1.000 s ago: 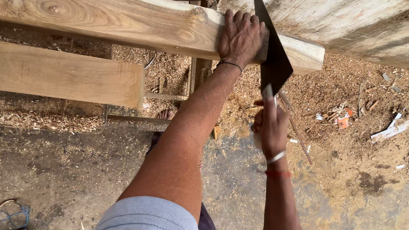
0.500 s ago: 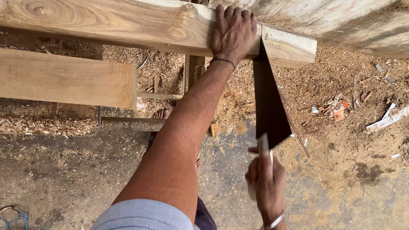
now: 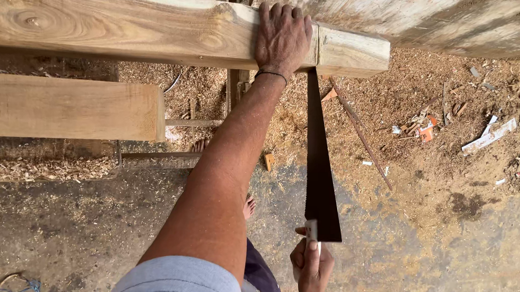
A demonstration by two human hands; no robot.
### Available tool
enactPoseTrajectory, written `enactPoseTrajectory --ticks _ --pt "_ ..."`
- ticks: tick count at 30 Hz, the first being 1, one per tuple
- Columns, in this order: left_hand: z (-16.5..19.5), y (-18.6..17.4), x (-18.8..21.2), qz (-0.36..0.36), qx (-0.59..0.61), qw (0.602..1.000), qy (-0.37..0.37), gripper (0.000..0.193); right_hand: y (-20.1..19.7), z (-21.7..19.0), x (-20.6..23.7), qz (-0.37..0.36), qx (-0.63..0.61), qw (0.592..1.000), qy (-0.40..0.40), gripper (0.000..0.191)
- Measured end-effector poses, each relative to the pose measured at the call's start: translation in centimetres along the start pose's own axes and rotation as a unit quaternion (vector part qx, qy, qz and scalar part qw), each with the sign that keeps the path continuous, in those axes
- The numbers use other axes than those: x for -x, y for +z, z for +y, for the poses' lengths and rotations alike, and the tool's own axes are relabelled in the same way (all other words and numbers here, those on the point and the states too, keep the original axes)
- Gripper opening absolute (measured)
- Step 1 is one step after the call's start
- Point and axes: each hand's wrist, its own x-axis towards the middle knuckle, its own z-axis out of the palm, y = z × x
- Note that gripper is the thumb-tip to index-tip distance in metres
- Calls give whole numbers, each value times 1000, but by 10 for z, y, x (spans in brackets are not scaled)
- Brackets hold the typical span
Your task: The person holds a wooden plank steady on a support with one hand and saws through it with a hand saw, making repeated back-and-forth cutting strokes along a marked line. After cutting, the person moves the saw and reaches toward stacked planks.
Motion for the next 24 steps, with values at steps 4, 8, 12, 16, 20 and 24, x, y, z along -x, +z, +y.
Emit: enactPoseTrajectory --ticks 4,8,12,16,20,24 --pt "-2 -1 1 -67 14 998 -4 45 25 -47 -148 -67 119 990 -46 50" --pt "-6 4 -2 60 -13 998 17 44 63 -50 -241 -48 115 991 -42 51" --pt "-5 3 -5 -15 20 1000 5 44 57 11 -122 -43 -48 988 -140 36" --pt "-3 1 -3 -91 11 996 -1 46 22 44 -25 -8 -104 994 26 40" --pt "-5 11 -2 -30 2 1000 1 47 17 4 -111 -8 130 987 -98 52" --pt "-9 30 -7 -39 0 999 5 49 54 -46 -246 -55 137 988 -35 56"
